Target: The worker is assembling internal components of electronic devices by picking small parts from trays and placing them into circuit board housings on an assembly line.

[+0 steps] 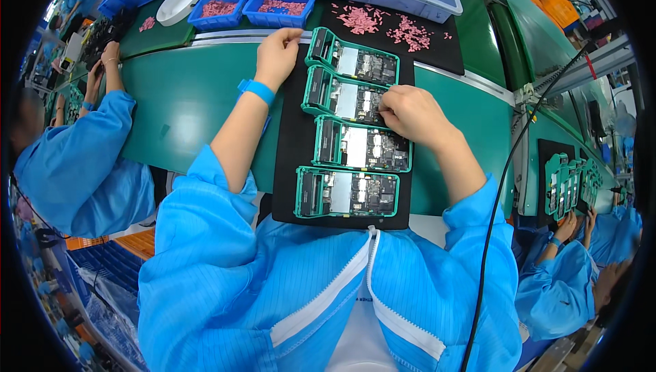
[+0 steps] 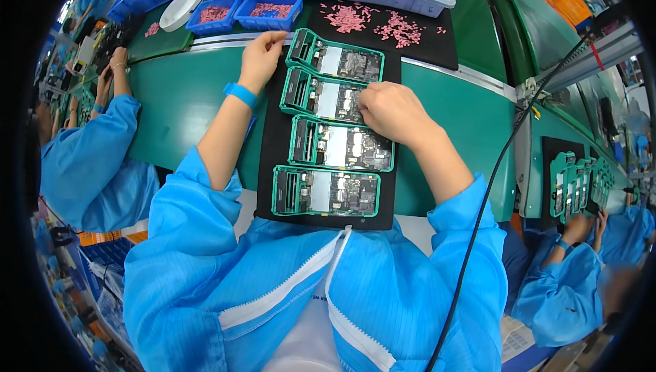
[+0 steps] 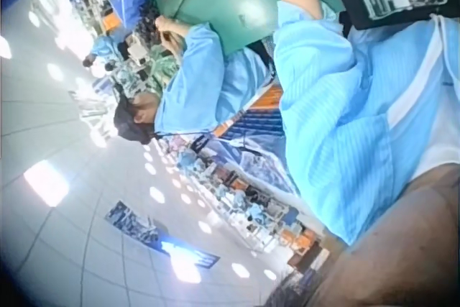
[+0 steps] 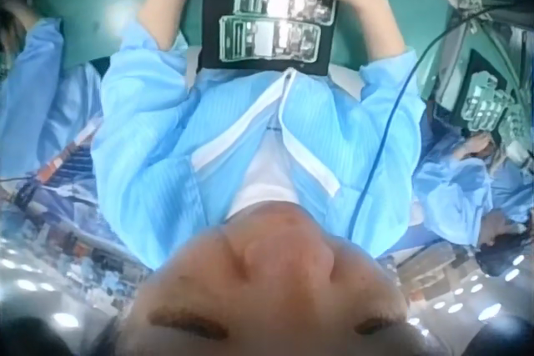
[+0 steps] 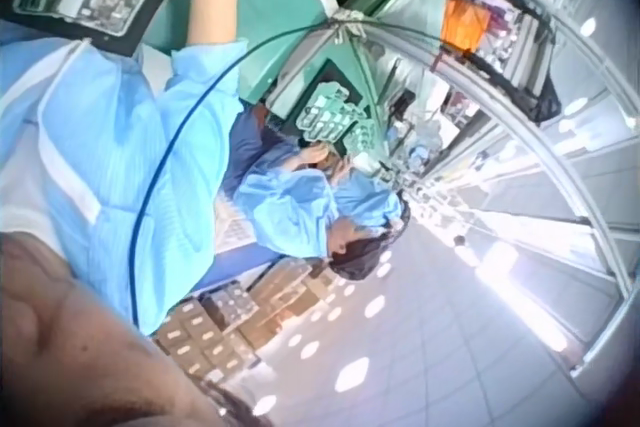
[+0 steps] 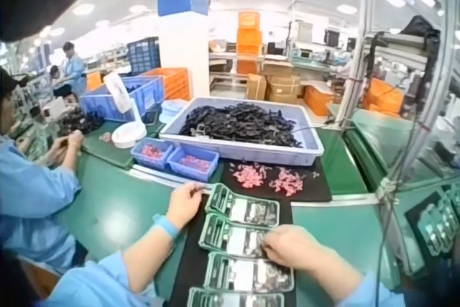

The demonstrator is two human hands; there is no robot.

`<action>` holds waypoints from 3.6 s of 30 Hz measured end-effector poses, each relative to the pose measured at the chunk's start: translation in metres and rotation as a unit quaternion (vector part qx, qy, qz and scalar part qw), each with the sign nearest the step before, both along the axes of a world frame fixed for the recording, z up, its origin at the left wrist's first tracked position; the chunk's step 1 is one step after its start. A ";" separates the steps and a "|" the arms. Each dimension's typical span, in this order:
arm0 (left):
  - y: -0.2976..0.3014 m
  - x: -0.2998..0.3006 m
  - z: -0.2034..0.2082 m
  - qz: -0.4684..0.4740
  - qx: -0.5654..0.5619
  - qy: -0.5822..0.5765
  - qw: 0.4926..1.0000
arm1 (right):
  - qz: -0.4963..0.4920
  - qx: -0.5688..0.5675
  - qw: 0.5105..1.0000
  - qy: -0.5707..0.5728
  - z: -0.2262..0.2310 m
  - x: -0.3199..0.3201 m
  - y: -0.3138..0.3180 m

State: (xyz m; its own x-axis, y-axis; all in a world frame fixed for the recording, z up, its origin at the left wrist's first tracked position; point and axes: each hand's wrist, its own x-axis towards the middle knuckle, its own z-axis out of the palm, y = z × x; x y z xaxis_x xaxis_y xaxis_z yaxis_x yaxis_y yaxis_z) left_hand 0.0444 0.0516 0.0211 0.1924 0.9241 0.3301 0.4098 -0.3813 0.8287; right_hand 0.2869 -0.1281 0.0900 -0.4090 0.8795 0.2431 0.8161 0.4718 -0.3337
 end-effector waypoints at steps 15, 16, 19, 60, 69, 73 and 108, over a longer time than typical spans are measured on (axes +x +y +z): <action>-0.002 -0.002 -0.017 0.032 0.020 -0.009 0.999 | 0.011 -0.016 0.995 -0.099 0.007 -0.005 0.010; 0.001 0.009 -0.015 0.018 0.028 -0.009 0.999 | 0.002 -0.008 0.994 -0.112 0.007 0.002 0.010; 0.020 0.043 -0.022 -0.023 0.052 0.006 0.998 | -0.044 -0.003 0.987 -0.152 0.009 0.023 0.005; 0.071 0.020 -0.029 -0.089 -0.063 -0.021 0.994 | -0.557 0.259 0.734 0.291 -0.055 0.286 -0.066; 0.061 0.032 -0.024 -0.086 -0.083 -0.067 0.990 | -0.591 0.264 0.664 0.373 -0.048 0.302 -0.087; 0.063 0.028 -0.025 -0.077 -0.078 -0.065 0.992 | -0.594 0.282 0.649 0.384 -0.049 0.300 -0.086; 0.045 0.039 -0.014 -0.094 -0.059 -0.055 0.992 | -0.456 0.394 0.352 0.716 -0.026 0.424 -0.169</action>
State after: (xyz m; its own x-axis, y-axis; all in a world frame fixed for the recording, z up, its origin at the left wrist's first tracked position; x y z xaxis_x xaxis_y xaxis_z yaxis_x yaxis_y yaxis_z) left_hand 0.0832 0.0963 0.0070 0.3344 0.9084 0.2510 0.2459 -0.3412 0.9073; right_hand 0.7110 -0.2976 0.0638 0.9947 -0.0844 -0.0589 0.0084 0.6376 -0.7704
